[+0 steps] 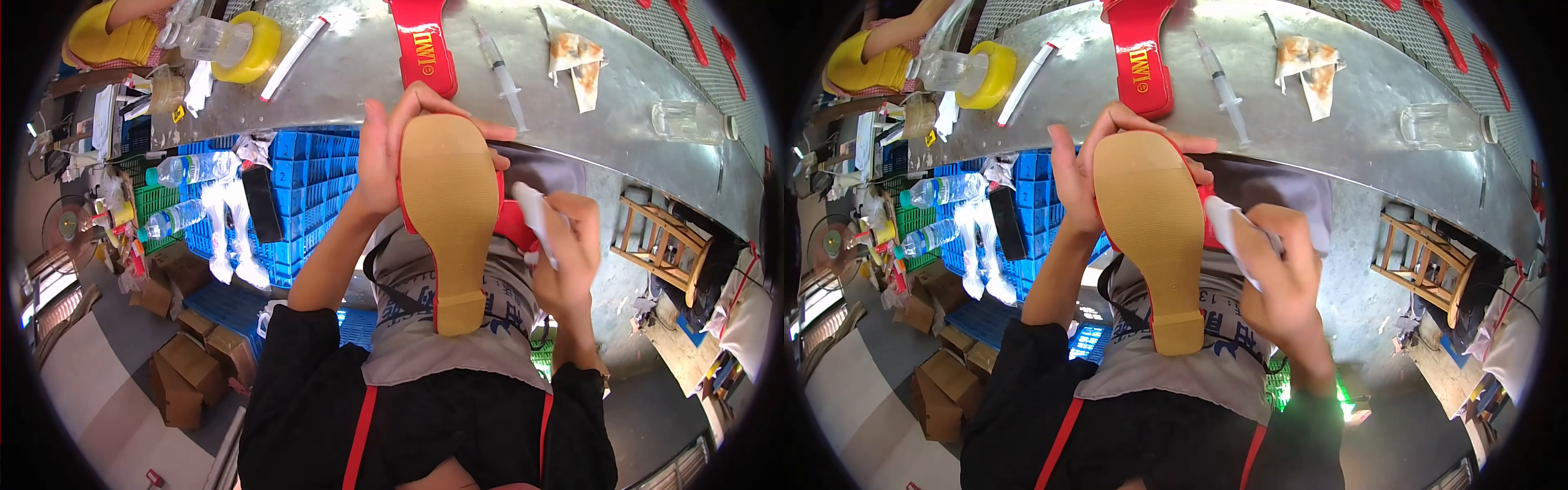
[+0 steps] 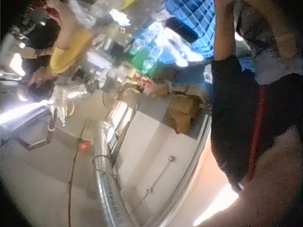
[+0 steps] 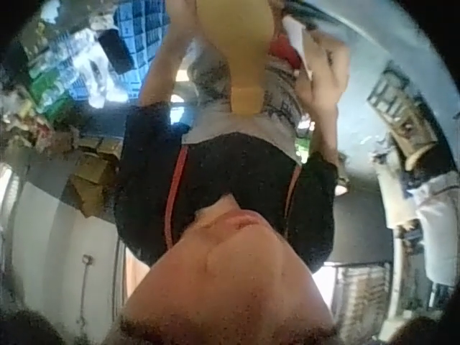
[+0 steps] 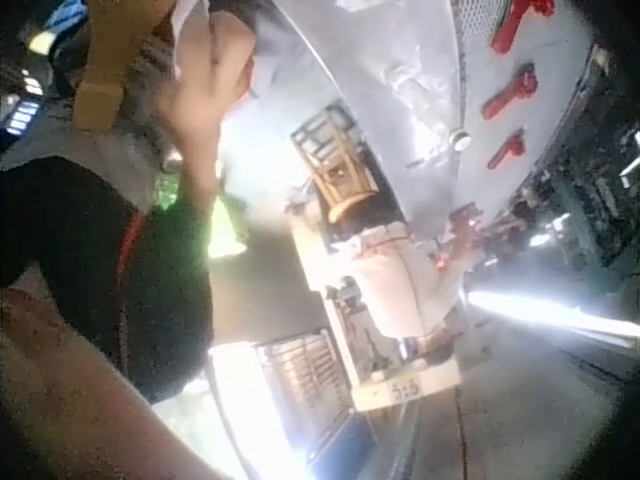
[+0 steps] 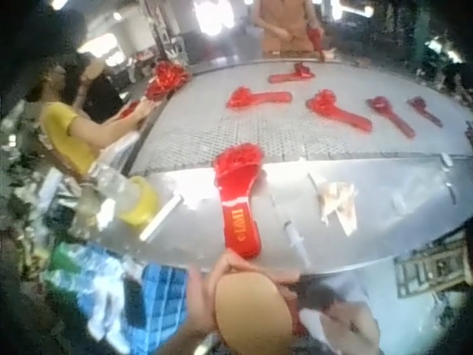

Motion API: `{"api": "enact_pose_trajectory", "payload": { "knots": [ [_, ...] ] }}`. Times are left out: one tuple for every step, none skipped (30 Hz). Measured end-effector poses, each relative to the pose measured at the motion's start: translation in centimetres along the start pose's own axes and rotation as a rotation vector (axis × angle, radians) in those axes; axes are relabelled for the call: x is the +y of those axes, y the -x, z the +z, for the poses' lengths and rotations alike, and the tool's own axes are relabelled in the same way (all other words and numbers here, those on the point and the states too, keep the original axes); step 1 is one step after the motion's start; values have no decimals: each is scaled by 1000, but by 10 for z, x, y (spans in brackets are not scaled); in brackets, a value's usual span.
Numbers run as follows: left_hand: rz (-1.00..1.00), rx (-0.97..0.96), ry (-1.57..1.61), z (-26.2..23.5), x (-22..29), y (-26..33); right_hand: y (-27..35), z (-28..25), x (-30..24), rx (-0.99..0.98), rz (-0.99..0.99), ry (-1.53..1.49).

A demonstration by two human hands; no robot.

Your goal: Cleaning and applying finish to red sandals at a factory workstation using a cloth and a syringe.

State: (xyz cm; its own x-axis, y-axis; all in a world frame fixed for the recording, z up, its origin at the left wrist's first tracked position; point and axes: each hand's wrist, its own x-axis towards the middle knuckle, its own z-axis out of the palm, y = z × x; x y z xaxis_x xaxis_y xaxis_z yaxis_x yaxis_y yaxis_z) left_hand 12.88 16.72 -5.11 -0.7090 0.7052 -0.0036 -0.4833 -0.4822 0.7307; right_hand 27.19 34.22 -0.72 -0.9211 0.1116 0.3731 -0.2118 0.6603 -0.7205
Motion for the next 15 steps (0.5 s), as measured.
{"api": "enact_pose_trajectory", "payload": {
  "knots": [
    [2, -20, -54, -1, 3, -3, -3, -6, -4, 17, 21, -78],
    [-2, -16, -55, 1, 3, -2, 0, -7, -5, 15, 24, -82],
    [-6, 0, -46, 2, 2, -4, 1, -6, -5, 16, 175, -198],
    [-10, 15, -37, 3, 1, -5, 2, -6, -6, 18, 325, -313],
    [-12, 11, -35, 4, 2, -8, -4, -3, -8, 46, 403, -348],
    [-11, -14, -45, 5, 0, -10, -9, -1, -5, 53, 414, -337],
    [0, -29, -67, 6, 2, -10, -17, 2, 0, 57, 265, -259],
    [-1, -29, -69, 7, 3, -9, -23, 5, 1, 60, 116, -181],
    [13, -30, -83, 6, 2, -9, -26, 8, -4, 58, 187, -185],
    [28, -31, -97, 6, 2, -9, -29, 9, -4, 60, 188, -181],
    [28, -33, -95, 7, 3, -9, -33, 10, -3, 51, 103, -124],
    [35, -52, -181, 9, 4, -8, -38, 13, 0, 42, 18, -68],
    [43, -70, -267, 11, 5, -7, -43, 19, 5, 100, -78, -10],
    [44, -69, -266, 13, 8, -5, -46, 21, 7, 99, -79, -9],
    [44, -55, -407, 14, 11, -4, -49, 21, 8, 93, -91, 25]
  ]
}}
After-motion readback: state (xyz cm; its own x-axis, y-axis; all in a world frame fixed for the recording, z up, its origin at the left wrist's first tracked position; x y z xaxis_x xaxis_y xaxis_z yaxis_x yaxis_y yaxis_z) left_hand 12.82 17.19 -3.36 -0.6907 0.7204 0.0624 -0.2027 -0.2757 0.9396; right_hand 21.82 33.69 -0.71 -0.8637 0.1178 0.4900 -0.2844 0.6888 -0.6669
